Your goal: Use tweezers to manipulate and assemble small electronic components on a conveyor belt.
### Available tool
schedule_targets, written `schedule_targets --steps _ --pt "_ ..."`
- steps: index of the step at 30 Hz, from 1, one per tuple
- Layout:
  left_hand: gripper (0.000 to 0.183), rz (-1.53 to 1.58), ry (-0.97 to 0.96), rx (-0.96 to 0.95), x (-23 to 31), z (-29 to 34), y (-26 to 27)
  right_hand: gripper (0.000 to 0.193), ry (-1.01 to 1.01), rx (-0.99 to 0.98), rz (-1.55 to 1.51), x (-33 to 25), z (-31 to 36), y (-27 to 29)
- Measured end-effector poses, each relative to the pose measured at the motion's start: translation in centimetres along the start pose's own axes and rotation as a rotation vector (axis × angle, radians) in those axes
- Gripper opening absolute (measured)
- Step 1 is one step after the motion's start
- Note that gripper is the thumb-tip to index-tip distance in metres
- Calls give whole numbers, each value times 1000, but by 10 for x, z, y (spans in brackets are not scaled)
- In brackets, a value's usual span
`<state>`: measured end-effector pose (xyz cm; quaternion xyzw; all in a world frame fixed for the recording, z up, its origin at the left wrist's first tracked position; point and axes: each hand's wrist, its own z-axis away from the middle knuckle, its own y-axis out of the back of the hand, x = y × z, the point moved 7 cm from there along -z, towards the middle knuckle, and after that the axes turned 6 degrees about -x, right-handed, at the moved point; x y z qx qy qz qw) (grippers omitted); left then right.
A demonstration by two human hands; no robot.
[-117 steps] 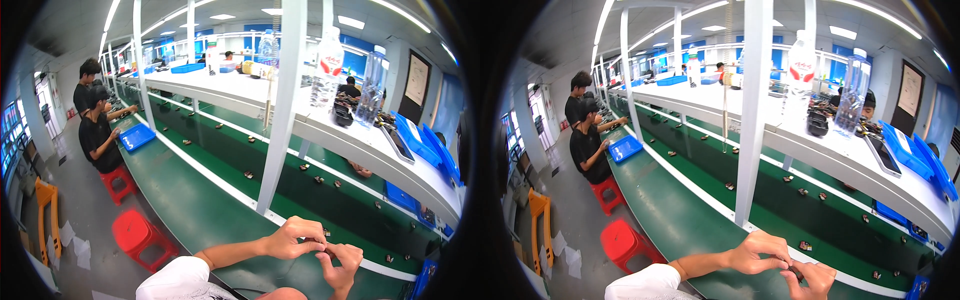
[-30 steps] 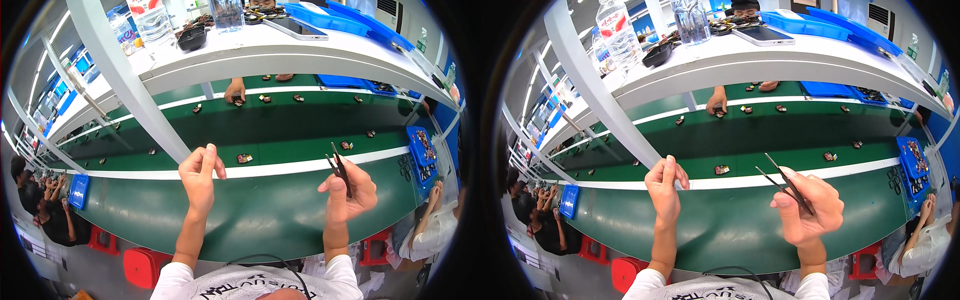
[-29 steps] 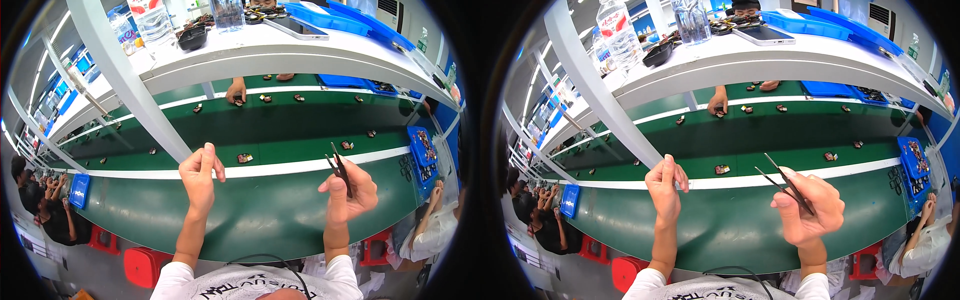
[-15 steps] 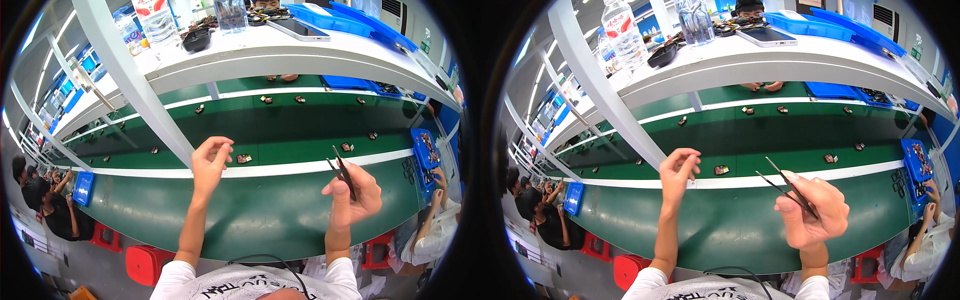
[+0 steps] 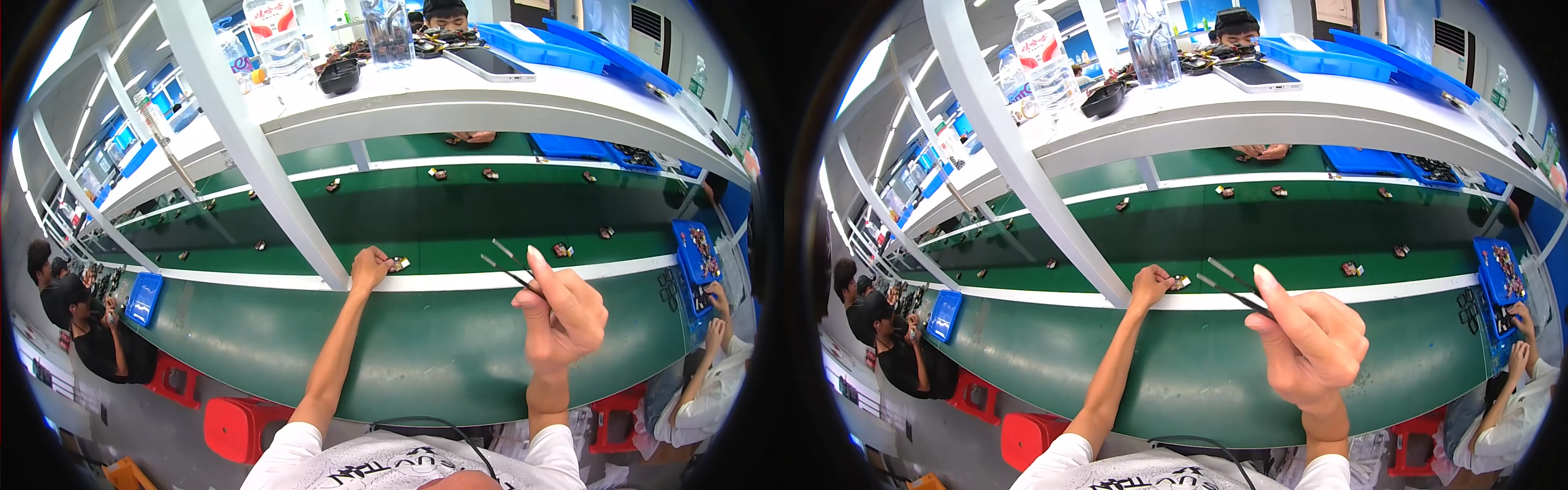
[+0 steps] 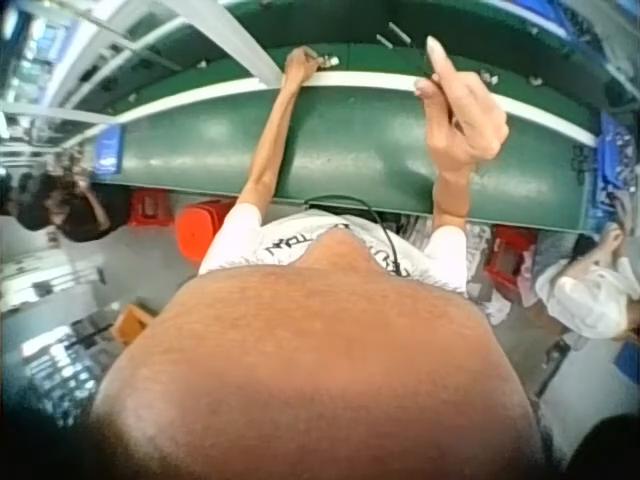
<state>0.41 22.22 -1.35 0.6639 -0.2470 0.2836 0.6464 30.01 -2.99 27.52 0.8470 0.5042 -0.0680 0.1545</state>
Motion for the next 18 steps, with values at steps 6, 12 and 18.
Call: schedule_targets --steps 6,12,18 --pt "11 238 -83 -34 -2 4 2 31 -19 -5 46 -9 -5 -9" --pt "15 530 -198 -71 97 51 49 25 -111 5 -69 1 6 -13" --pt "18 761 -431 -32 178 117 113 21 -278 -68 -358 22 5 -41"
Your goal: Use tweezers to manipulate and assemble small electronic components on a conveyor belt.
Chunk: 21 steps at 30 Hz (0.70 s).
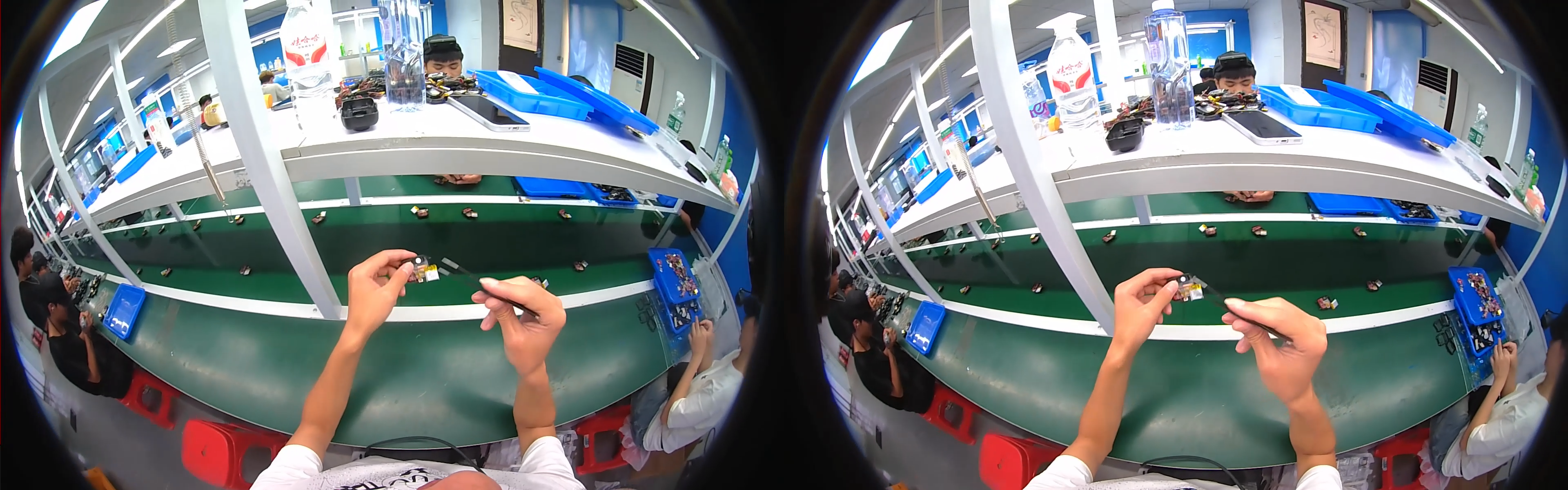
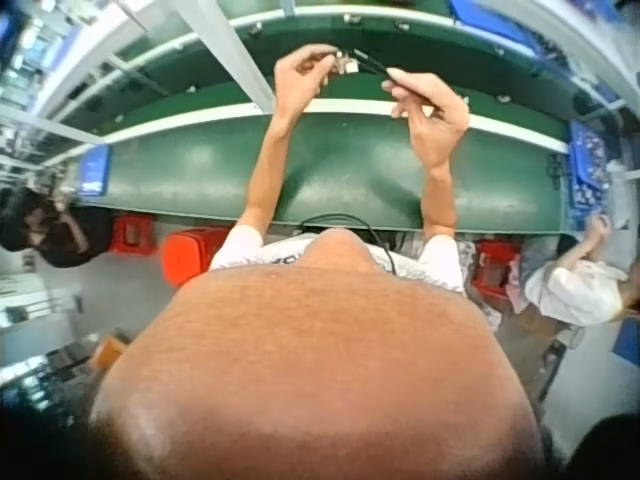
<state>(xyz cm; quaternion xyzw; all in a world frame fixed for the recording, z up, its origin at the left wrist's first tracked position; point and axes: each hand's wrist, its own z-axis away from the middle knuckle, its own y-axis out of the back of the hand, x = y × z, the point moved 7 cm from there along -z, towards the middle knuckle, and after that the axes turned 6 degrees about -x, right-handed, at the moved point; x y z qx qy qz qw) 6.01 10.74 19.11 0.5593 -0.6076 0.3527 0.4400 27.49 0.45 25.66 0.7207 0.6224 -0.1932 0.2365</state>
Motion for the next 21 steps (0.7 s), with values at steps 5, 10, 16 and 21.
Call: schedule_targets --steps 5,10,16,21 --pt "17 29 -209 6 35 15 -11 13 -153 -51 -426 22 -1 -4" --pt "18 -3 -306 46 41 18 -5 25 -503 7 -636 60 6 -15" --pt "18 -24 -262 45 32 14 -7 18 -544 76 -771 90 13 -15" --pt "20 -12 -270 62 31 14 -3 22 -334 19 -495 63 8 -17"
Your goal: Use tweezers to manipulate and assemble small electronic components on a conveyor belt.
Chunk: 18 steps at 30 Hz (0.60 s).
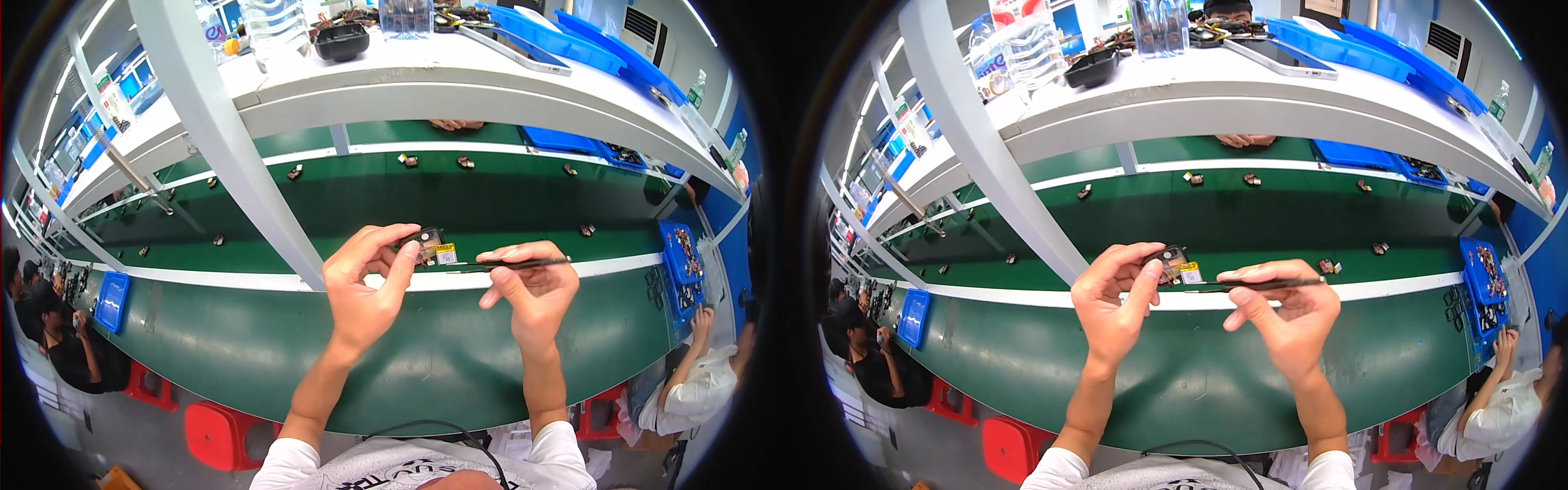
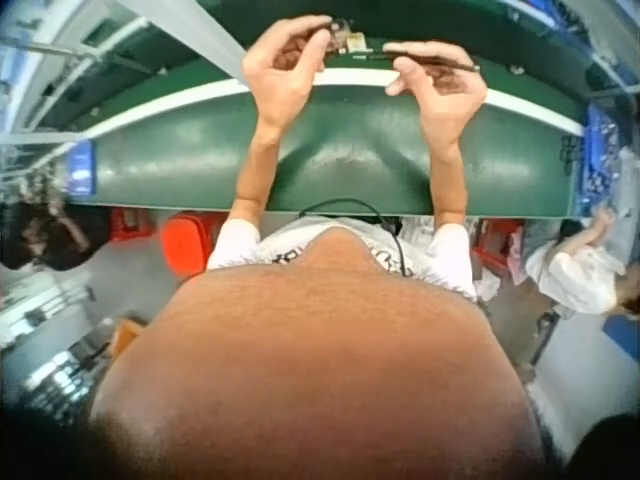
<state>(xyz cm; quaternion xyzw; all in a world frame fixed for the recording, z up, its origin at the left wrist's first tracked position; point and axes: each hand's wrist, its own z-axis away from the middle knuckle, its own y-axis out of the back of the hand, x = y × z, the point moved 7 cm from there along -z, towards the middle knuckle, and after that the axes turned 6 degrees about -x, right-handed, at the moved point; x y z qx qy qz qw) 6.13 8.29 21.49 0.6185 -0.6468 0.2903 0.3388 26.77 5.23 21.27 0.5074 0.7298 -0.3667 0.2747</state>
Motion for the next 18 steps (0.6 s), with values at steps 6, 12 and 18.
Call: schedule_targets --steps 6,12,18 --pt "21 -182 -122 -13 12 0 -3 18 208 -76 288 -16 1 -16" --pt "25 -259 -197 45 17 3 -7 18 145 -85 381 -9 0 -12" --pt "25 -330 -242 34 18 3 -12 21 186 20 421 -6 3 -9"
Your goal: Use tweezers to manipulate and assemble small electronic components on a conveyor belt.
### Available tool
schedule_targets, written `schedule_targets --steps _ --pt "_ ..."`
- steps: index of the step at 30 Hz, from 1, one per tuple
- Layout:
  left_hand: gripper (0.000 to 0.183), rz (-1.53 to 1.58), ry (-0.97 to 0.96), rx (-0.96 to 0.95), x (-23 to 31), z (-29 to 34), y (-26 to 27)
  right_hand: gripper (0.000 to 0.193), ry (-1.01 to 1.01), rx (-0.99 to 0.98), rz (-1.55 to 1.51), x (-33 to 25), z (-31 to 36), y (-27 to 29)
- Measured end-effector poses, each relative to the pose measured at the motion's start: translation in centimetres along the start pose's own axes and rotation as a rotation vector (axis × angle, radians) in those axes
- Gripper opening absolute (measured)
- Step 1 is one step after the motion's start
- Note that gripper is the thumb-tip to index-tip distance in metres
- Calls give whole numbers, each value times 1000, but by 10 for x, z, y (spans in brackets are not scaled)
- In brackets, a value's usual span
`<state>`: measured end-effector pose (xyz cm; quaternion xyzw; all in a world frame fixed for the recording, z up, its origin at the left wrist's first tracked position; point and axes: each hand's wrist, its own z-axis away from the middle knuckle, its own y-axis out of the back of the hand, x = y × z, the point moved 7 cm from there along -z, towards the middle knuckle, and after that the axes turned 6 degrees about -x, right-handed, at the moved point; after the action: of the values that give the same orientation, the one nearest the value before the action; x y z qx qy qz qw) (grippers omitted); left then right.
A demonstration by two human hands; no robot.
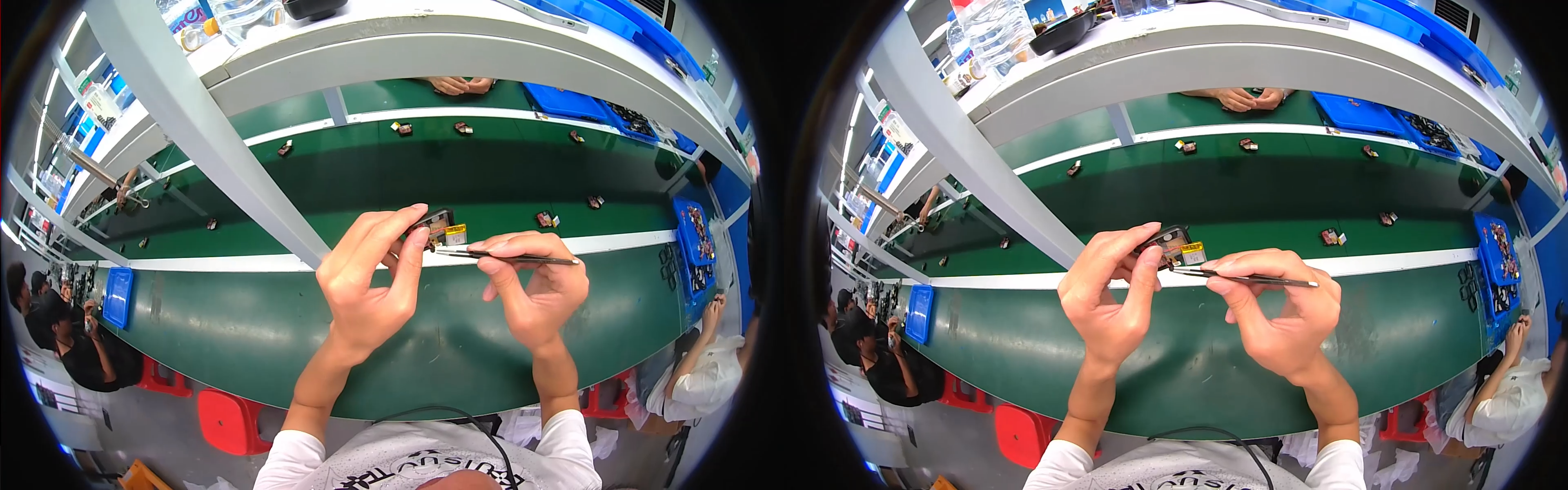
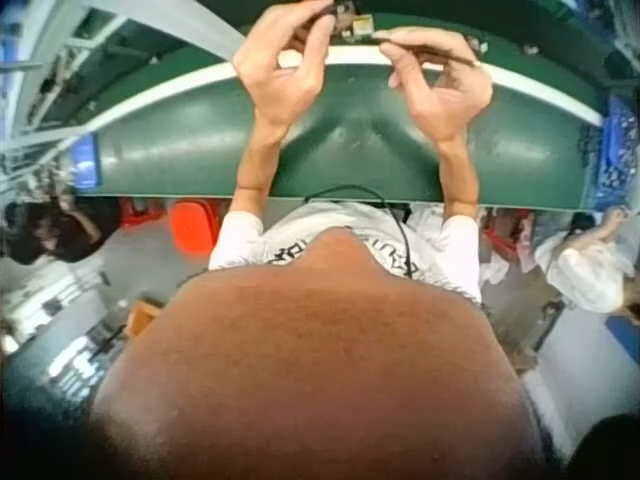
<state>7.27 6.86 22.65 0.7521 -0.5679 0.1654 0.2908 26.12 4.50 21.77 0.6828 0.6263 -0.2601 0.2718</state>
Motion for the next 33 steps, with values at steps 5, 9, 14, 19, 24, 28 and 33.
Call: schedule_targets --steps 5,9,14,19,24,28,33 --pt "25 -24 -2 -17 0 0 -6 20 -78 31 89 6 1 2" --pt "23 -47 -3 -19 0 0 -8 19 -24 35 162 4 0 2" --pt "22 -36 2 -22 -1 1 -11 18 -115 11 140 10 0 6" --pt "22 23 55 -50 -6 2 -9 15 -300 32 -45 21 -3 9" --pt "22 92 115 -71 -9 2 -11 14 -395 -3 -109 26 -3 11" --pt "21 78 107 -72 -10 1 -11 14 -378 -6 -112 28 -3 10" --pt "22 45 71 -73 -7 1 -12 14 -380 25 -81 28 -3 10"
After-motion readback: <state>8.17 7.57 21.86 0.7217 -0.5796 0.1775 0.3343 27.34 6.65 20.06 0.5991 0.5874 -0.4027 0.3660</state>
